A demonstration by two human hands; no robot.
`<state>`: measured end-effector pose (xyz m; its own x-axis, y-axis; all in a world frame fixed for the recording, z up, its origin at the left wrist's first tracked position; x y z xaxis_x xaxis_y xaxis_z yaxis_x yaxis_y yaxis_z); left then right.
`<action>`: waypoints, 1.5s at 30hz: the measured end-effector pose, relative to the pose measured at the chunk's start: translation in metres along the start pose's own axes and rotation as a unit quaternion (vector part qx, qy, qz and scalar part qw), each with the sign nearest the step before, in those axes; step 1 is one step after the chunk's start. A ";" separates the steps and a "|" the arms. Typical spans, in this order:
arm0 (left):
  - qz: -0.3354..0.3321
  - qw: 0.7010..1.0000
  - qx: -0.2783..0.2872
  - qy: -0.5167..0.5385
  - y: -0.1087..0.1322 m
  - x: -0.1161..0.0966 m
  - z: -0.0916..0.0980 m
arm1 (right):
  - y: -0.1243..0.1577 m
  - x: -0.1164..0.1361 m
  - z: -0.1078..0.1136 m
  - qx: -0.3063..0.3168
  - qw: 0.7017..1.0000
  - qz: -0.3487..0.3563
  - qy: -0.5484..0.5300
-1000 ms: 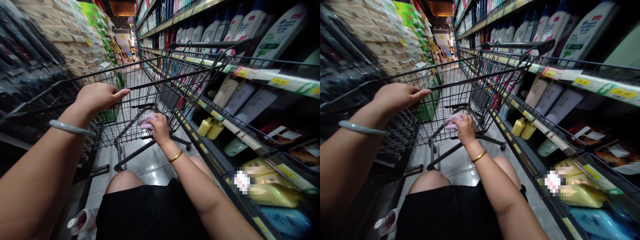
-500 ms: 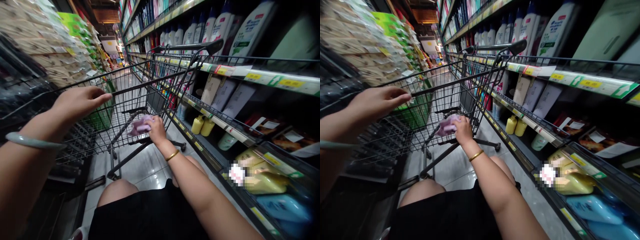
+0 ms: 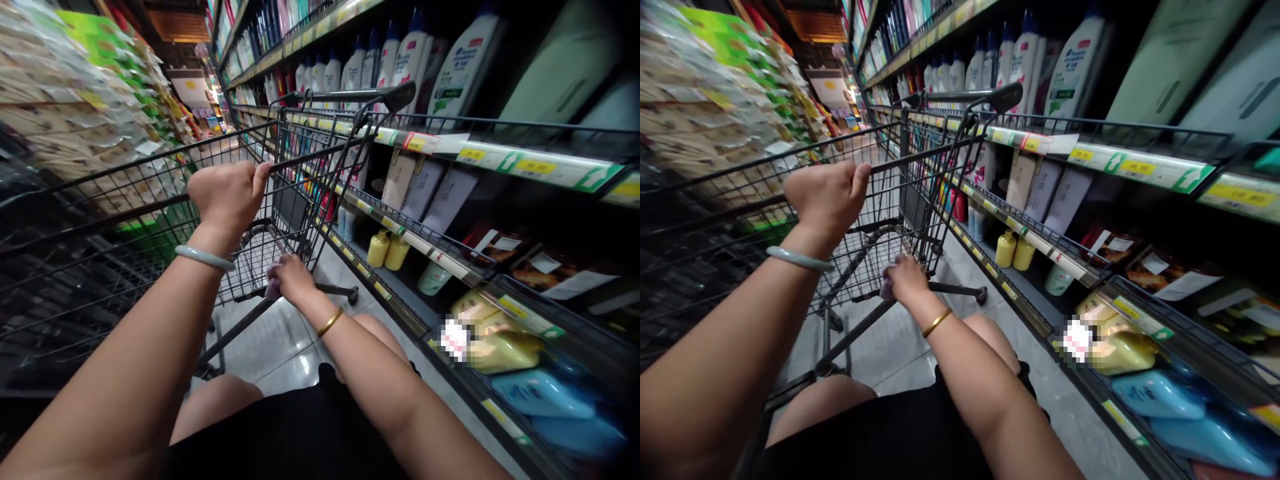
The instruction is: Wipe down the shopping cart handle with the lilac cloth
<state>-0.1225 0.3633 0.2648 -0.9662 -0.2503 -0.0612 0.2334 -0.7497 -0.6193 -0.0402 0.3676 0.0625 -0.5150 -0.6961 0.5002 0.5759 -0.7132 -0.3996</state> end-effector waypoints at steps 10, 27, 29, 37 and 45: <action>0.023 0.999 -0.022 -0.014 0.005 0.029 0.010 | 0.006 -0.003 0.045 -0.155 0.988 0.004 -0.019; 0.001 0.996 -0.090 -0.024 0.039 0.058 0.046 | 0.012 0.064 0.100 -0.299 0.944 0.122 -0.062; -0.004 0.995 -0.095 -0.022 0.043 0.060 0.049 | 0.019 0.056 0.130 -0.394 0.913 0.067 -0.078; -0.009 0.994 -0.109 -0.014 0.054 0.069 0.059 | 0.037 0.108 0.143 -0.394 0.894 0.211 -0.014; -0.061 0.982 -0.176 -0.016 0.064 0.036 0.076 | 0.067 0.052 0.213 -0.624 0.775 0.079 -0.061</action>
<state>-0.1337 0.2596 0.2822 -0.9795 -0.1950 0.0510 0.0590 -0.5191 -0.8527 0.1071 0.3009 0.2254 -0.3936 -0.8244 0.4068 -0.4753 -0.1963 -0.8576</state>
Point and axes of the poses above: each hand's wrist, its own y-axis away from the middle knuckle, its own z-axis out of the back of the hand, x = y × z, the point moved 7 cm from there along -y, towards the middle knuckle, and after that the axes turned 4 degrees about z, right-handed, at the moved point
